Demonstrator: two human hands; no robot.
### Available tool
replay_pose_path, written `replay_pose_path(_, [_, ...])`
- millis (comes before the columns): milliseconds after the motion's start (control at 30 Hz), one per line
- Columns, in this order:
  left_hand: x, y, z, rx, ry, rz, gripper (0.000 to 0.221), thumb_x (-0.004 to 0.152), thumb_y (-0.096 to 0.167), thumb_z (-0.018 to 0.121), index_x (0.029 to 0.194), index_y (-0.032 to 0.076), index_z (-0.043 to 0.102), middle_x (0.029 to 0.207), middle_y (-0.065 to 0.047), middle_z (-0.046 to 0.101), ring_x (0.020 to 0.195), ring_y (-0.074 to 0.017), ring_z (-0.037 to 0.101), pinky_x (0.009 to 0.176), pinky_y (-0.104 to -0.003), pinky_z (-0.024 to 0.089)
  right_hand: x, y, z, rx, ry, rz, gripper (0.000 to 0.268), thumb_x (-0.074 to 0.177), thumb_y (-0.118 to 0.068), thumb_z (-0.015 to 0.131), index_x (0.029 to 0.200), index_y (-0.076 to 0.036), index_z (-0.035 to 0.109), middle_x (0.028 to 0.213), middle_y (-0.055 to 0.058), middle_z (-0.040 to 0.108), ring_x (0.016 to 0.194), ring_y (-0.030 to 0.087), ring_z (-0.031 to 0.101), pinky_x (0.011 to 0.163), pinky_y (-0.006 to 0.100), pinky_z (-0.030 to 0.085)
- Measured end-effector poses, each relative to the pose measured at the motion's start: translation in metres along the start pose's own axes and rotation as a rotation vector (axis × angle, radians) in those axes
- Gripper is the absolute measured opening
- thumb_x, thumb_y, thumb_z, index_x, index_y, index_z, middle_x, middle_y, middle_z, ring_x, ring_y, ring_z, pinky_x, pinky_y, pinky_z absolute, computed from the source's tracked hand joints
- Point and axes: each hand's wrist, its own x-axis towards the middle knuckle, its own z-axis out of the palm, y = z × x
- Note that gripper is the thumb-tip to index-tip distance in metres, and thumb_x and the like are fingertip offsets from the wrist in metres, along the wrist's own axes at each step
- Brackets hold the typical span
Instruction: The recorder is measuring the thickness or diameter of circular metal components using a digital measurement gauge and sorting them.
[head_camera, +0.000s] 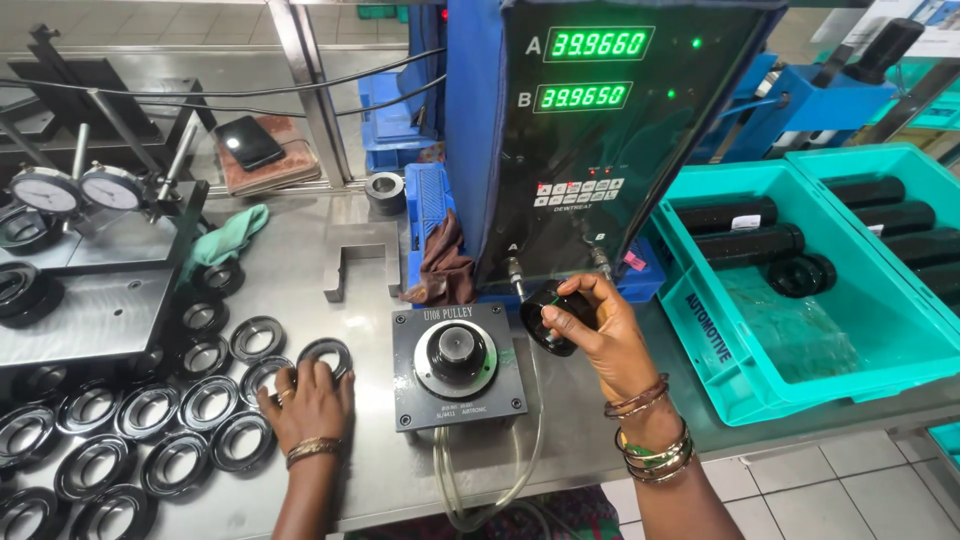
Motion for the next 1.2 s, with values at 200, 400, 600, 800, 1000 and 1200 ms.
replay_pose_path(200, [-0.004, 0.016, 0.008, 0.087, -0.067, -0.140, 0.036, 0.092, 0.044, 0.053, 0.120, 0.023, 0.065, 0.143, 0.003, 0.056, 0.143, -0.0265, 0.040, 0.119, -0.065, 0.016, -0.001, 0.002, -0.009, 0.031, -0.002, 0.008, 0.028, 0.085, -0.007, 0.078, 0.107, -0.006, 0.061, 0.096, 0.004, 0.064, 0.084, 0.013, 0.065, 0.076, 0.028, 0.055])
replay_pose_path(400, [-0.011, 0.088, -0.071, -0.726, 0.076, 0.292, 0.082, 0.072, 0.059, 0.075, 0.135, 0.009, 0.060, 0.131, -0.020, 0.061, 0.123, -0.0366, 0.053, 0.106, -0.052, 0.040, 0.007, 0.006, -0.010, -0.008, 0.028, 0.034, 0.028, 0.085, -0.007, 0.077, 0.108, -0.006, 0.061, 0.094, 0.005, 0.066, 0.082, 0.013, 0.065, 0.075, 0.028, 0.054])
replay_pose_path(600, [0.007, 0.108, -0.088, -0.574, 0.021, 0.481, 0.087, 0.062, 0.061, 0.085, 0.124, 0.004, 0.060, 0.114, -0.013, 0.062, 0.109, -0.0327, 0.056, 0.095, -0.045, 0.043, 0.008, 0.020, 0.000, -0.012, -0.032, 0.056, 0.029, 0.088, -0.008, 0.073, 0.113, -0.006, 0.060, 0.098, 0.003, 0.066, 0.087, 0.011, 0.067, 0.080, 0.027, 0.055])
replay_pose_path(800, [0.015, 0.109, -0.107, -0.741, 0.088, 0.593, 0.064, 0.063, 0.043, 0.089, 0.110, 0.008, 0.064, 0.105, -0.011, 0.062, 0.101, -0.0320, 0.056, 0.089, -0.042, 0.047, 0.017, 0.038, 0.014, 0.008, -0.087, 0.069, 0.026, 0.091, -0.009, 0.070, 0.114, -0.005, 0.059, 0.096, 0.006, 0.069, 0.086, 0.012, 0.067, 0.078, 0.028, 0.055])
replay_pose_path(1000, [0.050, 0.087, -0.117, -0.938, 0.369, 0.442, 0.056, 0.065, 0.039, 0.091, 0.098, 0.007, 0.060, 0.097, -0.009, 0.060, 0.091, -0.0302, 0.057, 0.081, -0.042, 0.046, 0.005, 0.026, 0.060, -0.490, -0.213, -0.212, 0.023, 0.088, -0.012, 0.075, 0.109, -0.013, 0.066, 0.105, 0.000, 0.073, 0.101, 0.014, 0.069, 0.092, 0.034, 0.054])
replay_pose_path(1200, [0.102, 0.038, -0.008, -0.683, 0.447, 0.115, 0.051, 0.069, 0.046, 0.091, 0.090, 0.007, 0.065, 0.095, -0.010, 0.064, 0.091, -0.0348, 0.057, 0.082, -0.047, 0.047, -0.021, 0.016, 0.106, -1.214, -0.395, -0.635, 0.041, 0.080, 0.003, 0.062, 0.112, -0.021, 0.072, 0.093, 0.004, 0.062, 0.094, 0.026, 0.062, 0.110, 0.055, 0.030])
